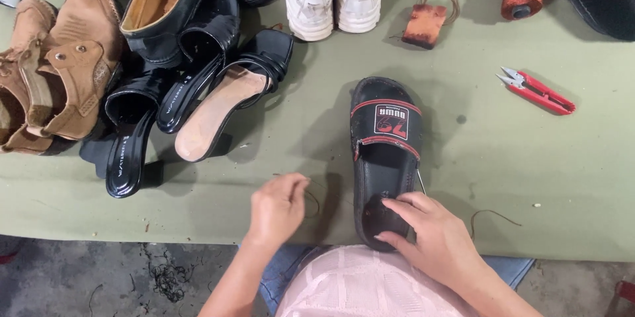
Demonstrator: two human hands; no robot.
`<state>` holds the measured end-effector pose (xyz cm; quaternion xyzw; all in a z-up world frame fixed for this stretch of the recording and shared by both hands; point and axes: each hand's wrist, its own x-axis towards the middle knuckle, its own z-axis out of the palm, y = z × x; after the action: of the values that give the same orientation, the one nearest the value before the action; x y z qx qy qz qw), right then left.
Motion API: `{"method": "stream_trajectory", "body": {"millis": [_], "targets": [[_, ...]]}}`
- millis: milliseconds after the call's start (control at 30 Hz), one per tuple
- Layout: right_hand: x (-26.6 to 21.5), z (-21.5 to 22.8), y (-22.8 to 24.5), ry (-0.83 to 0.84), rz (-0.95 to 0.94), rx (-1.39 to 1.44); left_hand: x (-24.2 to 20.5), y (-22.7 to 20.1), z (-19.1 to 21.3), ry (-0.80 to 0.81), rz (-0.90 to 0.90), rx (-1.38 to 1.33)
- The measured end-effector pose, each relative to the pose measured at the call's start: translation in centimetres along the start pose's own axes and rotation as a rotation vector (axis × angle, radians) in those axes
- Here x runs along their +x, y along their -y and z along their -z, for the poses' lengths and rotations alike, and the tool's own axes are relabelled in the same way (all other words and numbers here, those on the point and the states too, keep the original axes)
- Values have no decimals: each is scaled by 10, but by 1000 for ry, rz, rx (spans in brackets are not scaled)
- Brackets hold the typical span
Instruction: Hand-stitching the upper of a black sandal to the sole using a stitching awl and thread.
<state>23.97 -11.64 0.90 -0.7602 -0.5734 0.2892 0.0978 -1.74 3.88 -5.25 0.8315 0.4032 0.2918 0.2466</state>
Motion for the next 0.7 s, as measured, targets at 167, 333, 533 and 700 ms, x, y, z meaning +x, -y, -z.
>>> {"method": "stream_trajectory", "body": {"millis": [167,333,533,700], "targets": [[1,1,3,38,-29,7,0,18,6,-59,165,63],[-2,-5,1,-11,19,-27,-5,-9,23,102,139,250],[2,-5,5,-105,89,-38,-14,-60,13,384,185,-151],[4,9,20,-56,37,109,5,-73,1,536,429,-369]]}}
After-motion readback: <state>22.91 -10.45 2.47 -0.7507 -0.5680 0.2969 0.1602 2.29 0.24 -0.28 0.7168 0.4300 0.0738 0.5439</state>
